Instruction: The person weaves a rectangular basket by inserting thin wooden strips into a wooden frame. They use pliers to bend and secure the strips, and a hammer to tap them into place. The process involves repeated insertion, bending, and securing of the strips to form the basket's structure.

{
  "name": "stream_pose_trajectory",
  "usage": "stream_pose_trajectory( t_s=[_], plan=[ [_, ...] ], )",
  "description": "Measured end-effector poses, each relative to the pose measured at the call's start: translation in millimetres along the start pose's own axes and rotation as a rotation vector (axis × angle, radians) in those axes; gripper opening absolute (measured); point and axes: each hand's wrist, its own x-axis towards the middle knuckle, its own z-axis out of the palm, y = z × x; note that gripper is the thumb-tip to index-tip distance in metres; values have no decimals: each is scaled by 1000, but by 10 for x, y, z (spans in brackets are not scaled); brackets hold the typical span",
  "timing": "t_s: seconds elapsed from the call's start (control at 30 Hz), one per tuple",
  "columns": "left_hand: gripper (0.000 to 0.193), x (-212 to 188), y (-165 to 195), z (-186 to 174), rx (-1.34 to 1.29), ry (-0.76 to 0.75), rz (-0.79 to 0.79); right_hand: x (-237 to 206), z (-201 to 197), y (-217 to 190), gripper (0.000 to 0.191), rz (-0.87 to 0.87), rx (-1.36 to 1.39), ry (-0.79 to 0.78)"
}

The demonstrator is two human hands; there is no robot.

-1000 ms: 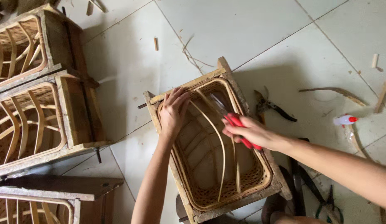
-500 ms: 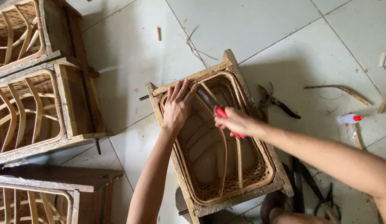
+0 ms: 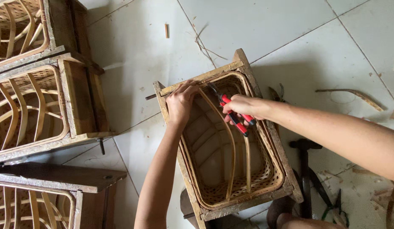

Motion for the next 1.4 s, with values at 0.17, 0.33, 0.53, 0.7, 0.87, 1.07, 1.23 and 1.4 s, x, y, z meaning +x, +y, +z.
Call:
stream_pose_trajectory(
  t_s=[0.17, 0.33, 0.53, 0.7, 0.87, 1.07, 1.23, 1.4],
  plan=[
    [11, -14, 9, -16, -13, -22, -29, 71, 62, -21, 31, -122, -144, 34],
    [11, 4, 14, -11, 12, 14, 2, -6, 126, 15, 30, -88, 2, 94],
    [11, -1, 7, -8, -2, 32, 30, -89, 140, -19, 29, -151, 89, -21],
    [11, -12, 7, 0, -26, 20, 28, -73, 200, -22, 28, -151, 47, 18],
    [11, 7, 25, -38, 2, 23, 42, -2, 176, 3, 27, -148, 20, 16],
    [17, 76, 90, 27, -82, -162, -170, -11, -13, 137, 29, -151, 10, -98],
    [35, 148, 250, 447, 229, -72, -79, -222, -182, 204, 27, -35, 168, -116],
    [19, 86, 275, 503, 197, -22, -29, -281, -214, 70, 31, -29, 159, -98]
  ],
)
